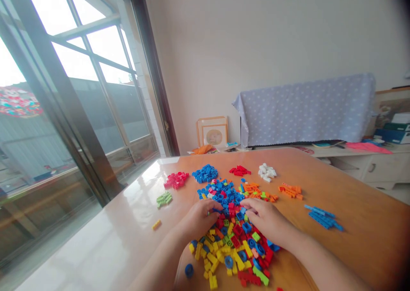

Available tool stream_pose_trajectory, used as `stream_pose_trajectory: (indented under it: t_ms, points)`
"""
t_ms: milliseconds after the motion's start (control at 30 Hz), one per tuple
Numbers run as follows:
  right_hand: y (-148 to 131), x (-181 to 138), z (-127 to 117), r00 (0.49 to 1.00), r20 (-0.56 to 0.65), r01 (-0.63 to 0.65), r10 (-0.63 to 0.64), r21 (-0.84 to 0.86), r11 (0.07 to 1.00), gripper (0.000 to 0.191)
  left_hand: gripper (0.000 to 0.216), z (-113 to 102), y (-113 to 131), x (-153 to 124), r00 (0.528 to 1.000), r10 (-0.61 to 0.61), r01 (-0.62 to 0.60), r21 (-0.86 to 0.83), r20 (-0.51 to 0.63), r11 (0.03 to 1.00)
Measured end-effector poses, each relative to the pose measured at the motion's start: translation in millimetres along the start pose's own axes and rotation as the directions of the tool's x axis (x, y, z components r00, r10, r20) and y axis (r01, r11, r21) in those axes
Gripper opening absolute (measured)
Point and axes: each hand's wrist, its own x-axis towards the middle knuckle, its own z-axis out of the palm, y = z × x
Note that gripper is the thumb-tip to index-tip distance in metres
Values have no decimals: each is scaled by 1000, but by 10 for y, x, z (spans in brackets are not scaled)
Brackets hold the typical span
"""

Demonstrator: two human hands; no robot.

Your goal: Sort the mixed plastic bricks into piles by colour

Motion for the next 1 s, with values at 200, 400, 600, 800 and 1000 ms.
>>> stream_pose_trajectory:
  t_ms: [200,400,600,800,1000]
  points:
    - [32,38,-140,987,-113,-106,116,92,990,34,25,34,-98,-4,997,-75,75,-92,6,993]
    - [148,53,-322,957,-233,-189,176,-36,981,30,26,12,-99,-1,993,-107,111,-90,52,990]
    - [380,76,-461,924,-289,-293,251,-113,949,30,24,-16,-67,-8,994,-77,81,-46,82,996]
    - [542,103,-465,919,-303,-311,251,-169,935,32,24,-24,-104,6,997,-69,69,-36,21,997]
    - [379,94,-256,990,-96,-129,106,-271,954,51,23,-14,-162,25,996,-74,75,4,-51,997]
